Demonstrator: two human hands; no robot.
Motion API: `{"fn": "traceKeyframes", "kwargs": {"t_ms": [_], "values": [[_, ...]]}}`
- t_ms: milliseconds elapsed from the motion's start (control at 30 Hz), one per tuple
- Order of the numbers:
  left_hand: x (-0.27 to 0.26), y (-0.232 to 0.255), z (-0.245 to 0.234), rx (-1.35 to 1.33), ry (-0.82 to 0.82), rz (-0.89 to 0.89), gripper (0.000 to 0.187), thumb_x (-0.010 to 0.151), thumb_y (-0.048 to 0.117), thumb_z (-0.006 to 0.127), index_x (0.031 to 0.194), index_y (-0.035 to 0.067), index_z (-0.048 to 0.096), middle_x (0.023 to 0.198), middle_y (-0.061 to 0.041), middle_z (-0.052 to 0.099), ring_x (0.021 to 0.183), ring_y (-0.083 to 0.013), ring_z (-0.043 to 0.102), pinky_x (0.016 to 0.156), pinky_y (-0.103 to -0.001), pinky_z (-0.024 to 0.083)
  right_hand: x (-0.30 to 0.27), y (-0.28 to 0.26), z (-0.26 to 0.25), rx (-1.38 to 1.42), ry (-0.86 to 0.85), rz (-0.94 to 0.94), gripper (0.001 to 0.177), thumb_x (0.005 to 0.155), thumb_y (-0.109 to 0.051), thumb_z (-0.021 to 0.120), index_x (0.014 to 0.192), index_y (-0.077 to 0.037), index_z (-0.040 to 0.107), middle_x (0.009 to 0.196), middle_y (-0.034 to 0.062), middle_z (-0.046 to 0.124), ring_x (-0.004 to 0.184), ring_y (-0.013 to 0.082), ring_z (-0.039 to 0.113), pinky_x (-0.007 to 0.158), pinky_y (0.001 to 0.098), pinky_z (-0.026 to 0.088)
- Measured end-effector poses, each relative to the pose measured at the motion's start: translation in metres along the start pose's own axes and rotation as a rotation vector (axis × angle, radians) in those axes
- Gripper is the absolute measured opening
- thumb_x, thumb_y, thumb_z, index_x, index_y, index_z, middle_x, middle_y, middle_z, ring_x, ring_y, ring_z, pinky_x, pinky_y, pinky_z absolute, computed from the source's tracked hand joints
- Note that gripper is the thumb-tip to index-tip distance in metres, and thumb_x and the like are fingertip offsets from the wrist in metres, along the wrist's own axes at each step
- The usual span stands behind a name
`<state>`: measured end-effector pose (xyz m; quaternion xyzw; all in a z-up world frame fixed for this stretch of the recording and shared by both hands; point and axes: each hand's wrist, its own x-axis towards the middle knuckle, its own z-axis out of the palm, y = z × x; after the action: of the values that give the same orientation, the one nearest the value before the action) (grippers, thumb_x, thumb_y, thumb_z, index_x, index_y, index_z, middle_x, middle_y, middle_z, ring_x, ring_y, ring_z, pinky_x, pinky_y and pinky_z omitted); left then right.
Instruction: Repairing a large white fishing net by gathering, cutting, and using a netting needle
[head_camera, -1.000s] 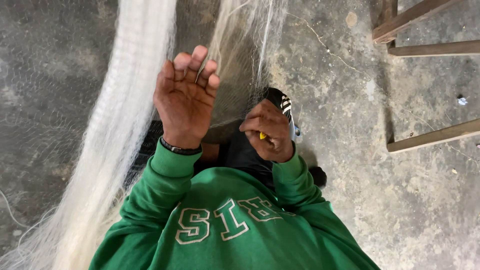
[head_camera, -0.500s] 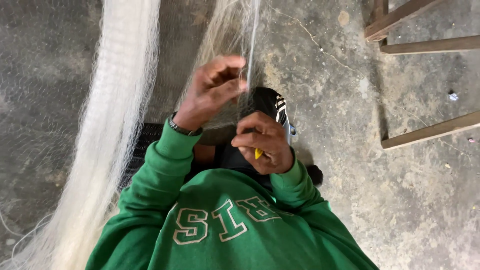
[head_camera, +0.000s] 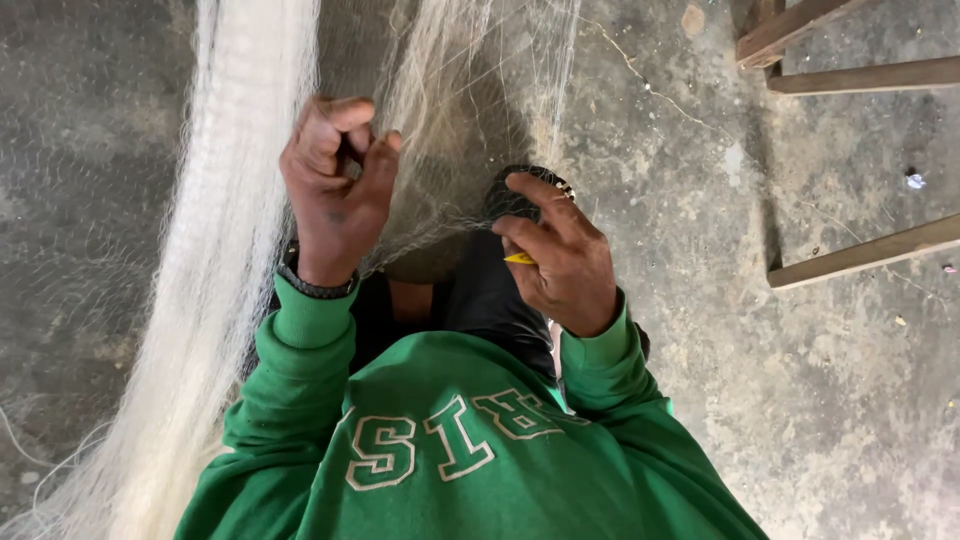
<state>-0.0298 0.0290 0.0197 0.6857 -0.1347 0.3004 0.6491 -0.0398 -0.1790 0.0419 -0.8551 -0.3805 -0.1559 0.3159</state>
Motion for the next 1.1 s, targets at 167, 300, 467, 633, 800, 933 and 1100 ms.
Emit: {"fn": "traceKeyframes", "kwargs": {"t_ms": [167, 300, 467, 633, 800, 933, 1100], "values": [[0.005, 0.005, 0.003, 0.410, 0.133, 0.157, 0.019, 0.081, -0.014, 0.048, 0.087, 0.004, 0.049, 0.085, -0.010, 0.038, 0.075, -0.0234, 0.042, 0.059, -0.033, 0.037, 0.008, -0.007, -0.002, -0.124, -0.154, -0.041, 0.024, 0.068, 0.002, 0.054, 0.088, -0.010, 0.059, 0.106, 0.0086, 0.055, 0.090, 0.0239, 0.056, 0.071, 0.0322, 0.048], [0.006, -0.008, -0.001, 0.560, 0.253, 0.246, 0.020, 0.082, -0.016, 0.047, 0.077, 0.004, 0.043, 0.082, -0.008, 0.032, 0.069, -0.0187, 0.036, 0.050, -0.029, 0.033, 0.015, -0.016, 0.002, -0.095, -0.133, -0.092, 0.021, 0.071, 0.004, 0.053, 0.086, -0.009, 0.059, 0.103, 0.0134, 0.054, 0.088, 0.0257, 0.058, 0.066, 0.0313, 0.048], [0.007, -0.019, -0.015, 0.642, 0.367, 0.094, 0.035, 0.094, 0.015, 0.051, 0.067, 0.010, 0.030, 0.062, -0.002, 0.029, 0.055, -0.0136, 0.024, 0.046, -0.028, 0.022, 0.018, -0.022, 0.016, -0.059, -0.184, -0.132, 0.022, 0.068, 0.002, 0.056, 0.088, -0.007, 0.057, 0.109, 0.0185, 0.052, 0.091, 0.0310, 0.054, 0.077, 0.0372, 0.047], [0.011, -0.006, -0.025, 0.218, 0.381, -0.177, 0.032, 0.092, 0.031, 0.049, 0.072, 0.011, 0.035, 0.062, 0.001, 0.030, 0.058, -0.0096, 0.027, 0.053, -0.027, 0.026, 0.017, -0.011, 0.039, -0.069, -0.210, -0.140, 0.026, 0.065, 0.000, 0.058, 0.090, -0.006, 0.060, 0.112, 0.0174, 0.049, 0.095, 0.0341, 0.054, 0.072, 0.0387, 0.050], [0.012, 0.018, -0.027, -0.386, 0.403, -0.732, 0.027, 0.080, 0.041, 0.053, 0.075, 0.015, 0.050, 0.041, 0.006, 0.031, 0.033, -0.0037, 0.023, 0.029, -0.021, 0.016, 0.021, -0.008, 0.048, -0.080, -0.243, -0.125, 0.025, 0.068, -0.004, 0.060, 0.092, -0.008, 0.058, 0.116, 0.0148, 0.046, 0.097, 0.0353, 0.053, 0.071, 0.0412, 0.050], [0.010, 0.015, -0.020, -0.780, 0.443, -0.797, 0.036, 0.070, 0.046, 0.060, 0.087, 0.016, 0.051, 0.060, 0.000, 0.046, 0.050, -0.0100, 0.040, 0.041, -0.022, 0.029, 0.025, -0.009, 0.050, -0.090, -0.242, -0.147, 0.026, 0.066, -0.004, 0.057, 0.093, -0.007, 0.056, 0.116, 0.0189, 0.048, 0.100, 0.0368, 0.052, 0.074, 0.0419, 0.049], [0.005, 0.001, -0.007, -1.063, 0.598, -0.643, 0.028, 0.073, 0.032, 0.067, 0.089, 0.012, 0.056, 0.091, -0.011, 0.064, 0.087, -0.0238, 0.063, 0.076, -0.031, 0.053, 0.025, -0.009, 0.053, -0.073, -0.228, -0.170, 0.026, 0.066, -0.004, 0.053, 0.092, -0.006, 0.054, 0.115, 0.0206, 0.047, 0.098, 0.0375, 0.052, 0.079, 0.0419, 0.047]]}}
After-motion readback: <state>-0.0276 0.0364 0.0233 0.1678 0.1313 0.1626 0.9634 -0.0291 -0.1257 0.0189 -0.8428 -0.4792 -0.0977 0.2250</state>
